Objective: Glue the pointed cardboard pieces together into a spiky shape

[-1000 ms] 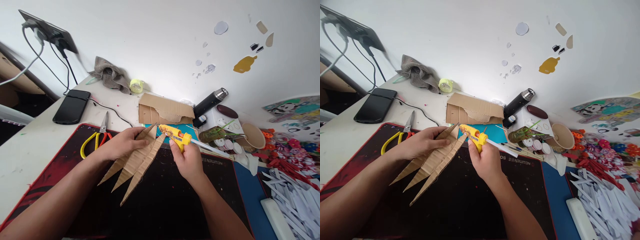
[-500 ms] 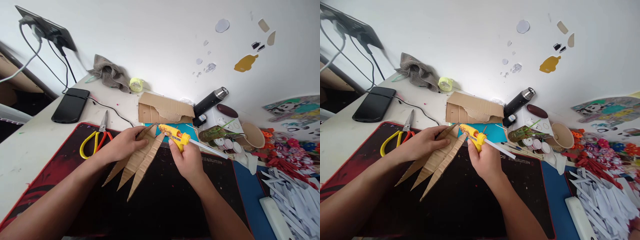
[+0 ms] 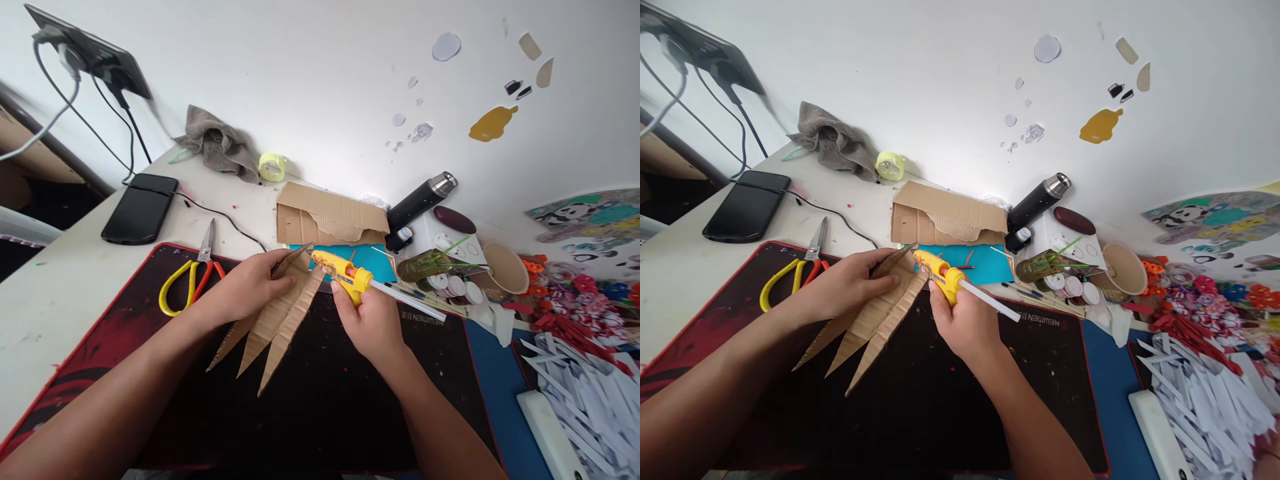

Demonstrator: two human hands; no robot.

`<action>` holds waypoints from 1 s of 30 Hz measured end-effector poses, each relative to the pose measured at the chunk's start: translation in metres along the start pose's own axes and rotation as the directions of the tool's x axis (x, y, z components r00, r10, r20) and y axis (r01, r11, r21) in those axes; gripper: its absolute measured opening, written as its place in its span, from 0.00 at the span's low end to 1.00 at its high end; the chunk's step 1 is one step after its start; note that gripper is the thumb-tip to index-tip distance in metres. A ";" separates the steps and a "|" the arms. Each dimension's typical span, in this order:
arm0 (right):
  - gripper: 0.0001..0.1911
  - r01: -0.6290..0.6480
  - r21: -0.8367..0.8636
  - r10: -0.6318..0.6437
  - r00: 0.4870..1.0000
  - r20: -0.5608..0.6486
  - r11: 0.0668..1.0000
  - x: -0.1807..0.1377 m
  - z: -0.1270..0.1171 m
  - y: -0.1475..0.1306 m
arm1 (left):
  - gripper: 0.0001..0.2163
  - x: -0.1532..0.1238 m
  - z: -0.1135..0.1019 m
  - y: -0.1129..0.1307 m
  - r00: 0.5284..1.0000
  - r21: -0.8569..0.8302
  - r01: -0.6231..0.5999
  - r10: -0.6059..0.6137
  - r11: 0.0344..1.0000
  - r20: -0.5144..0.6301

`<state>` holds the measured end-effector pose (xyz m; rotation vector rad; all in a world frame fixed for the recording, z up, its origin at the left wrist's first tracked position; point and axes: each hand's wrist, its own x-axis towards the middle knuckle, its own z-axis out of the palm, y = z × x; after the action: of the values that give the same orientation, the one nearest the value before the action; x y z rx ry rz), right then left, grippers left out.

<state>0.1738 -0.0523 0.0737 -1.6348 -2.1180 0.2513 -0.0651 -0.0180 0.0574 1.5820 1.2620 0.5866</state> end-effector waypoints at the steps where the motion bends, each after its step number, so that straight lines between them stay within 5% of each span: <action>1: 0.21 0.003 -0.001 -0.003 1.000 0.000 1.000 0.000 0.000 0.000 | 0.19 0.000 0.000 0.001 1.000 0.020 0.004 -0.004 1.000 -0.005; 30: 0.22 0.014 0.013 -0.013 0.999 -0.045 1.000 0.002 -0.002 -0.003 | 0.25 -0.003 0.002 0.004 0.997 0.128 -0.042 0.050 0.991 -0.058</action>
<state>0.1716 -0.0513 0.0772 -1.6033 -2.0896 0.2217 -0.0623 -0.0214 0.0612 1.7135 1.3342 0.5978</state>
